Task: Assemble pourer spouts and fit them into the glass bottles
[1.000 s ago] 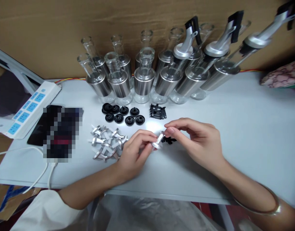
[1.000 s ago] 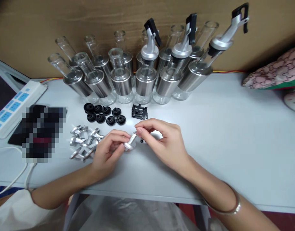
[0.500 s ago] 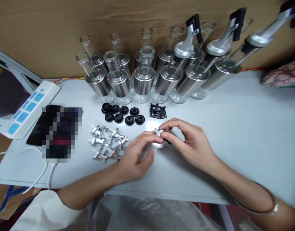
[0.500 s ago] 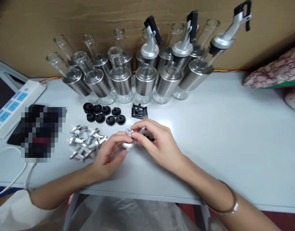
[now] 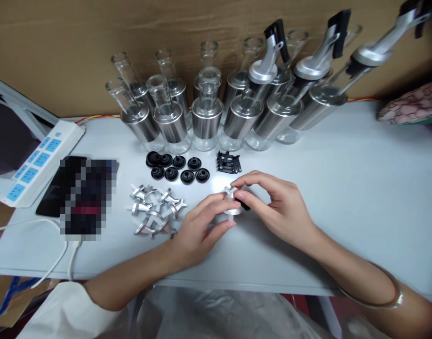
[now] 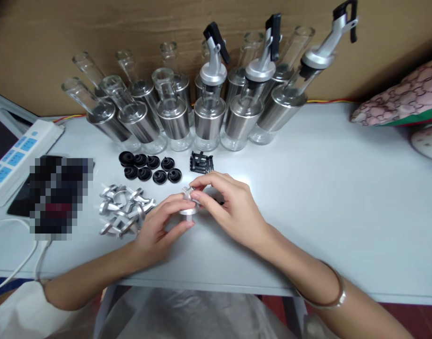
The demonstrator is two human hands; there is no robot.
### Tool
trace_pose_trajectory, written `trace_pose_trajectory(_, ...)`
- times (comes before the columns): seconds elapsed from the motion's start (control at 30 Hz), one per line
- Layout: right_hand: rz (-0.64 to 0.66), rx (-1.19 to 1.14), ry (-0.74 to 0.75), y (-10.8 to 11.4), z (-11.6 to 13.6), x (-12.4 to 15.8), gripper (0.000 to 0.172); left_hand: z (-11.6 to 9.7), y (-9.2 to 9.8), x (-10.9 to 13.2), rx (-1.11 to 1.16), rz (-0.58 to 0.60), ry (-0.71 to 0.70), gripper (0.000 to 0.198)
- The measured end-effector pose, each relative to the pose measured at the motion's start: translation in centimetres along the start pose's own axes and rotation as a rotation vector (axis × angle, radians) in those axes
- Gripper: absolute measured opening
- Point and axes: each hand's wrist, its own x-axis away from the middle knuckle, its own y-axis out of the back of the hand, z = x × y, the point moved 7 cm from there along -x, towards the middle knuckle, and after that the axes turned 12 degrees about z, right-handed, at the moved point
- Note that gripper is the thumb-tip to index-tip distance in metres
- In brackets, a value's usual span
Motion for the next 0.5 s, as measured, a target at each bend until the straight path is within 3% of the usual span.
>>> trace_pose_trajectory(0.23, -0.074, 0.177, 0.077, 2.5, 0.1, -0.4, 0.011, 0.2, 0.8, 0.3, -0.024, -0.139, 0.032, 0.033)
trace_pose_trajectory(0.37, 0.151, 0.324, 0.148, 2.1, -0.7, -1.1, 0.011, 0.7, 0.7, 0.5, 0.046, -0.162, 0.071, 0.035)
trace_pose_trajectory(0.5, 0.348, 0.325, 0.177, 0.7, -0.9, -1.0, 0.016, 0.9, 0.6, 0.7, 0.074, -0.164, 0.093, 0.034)
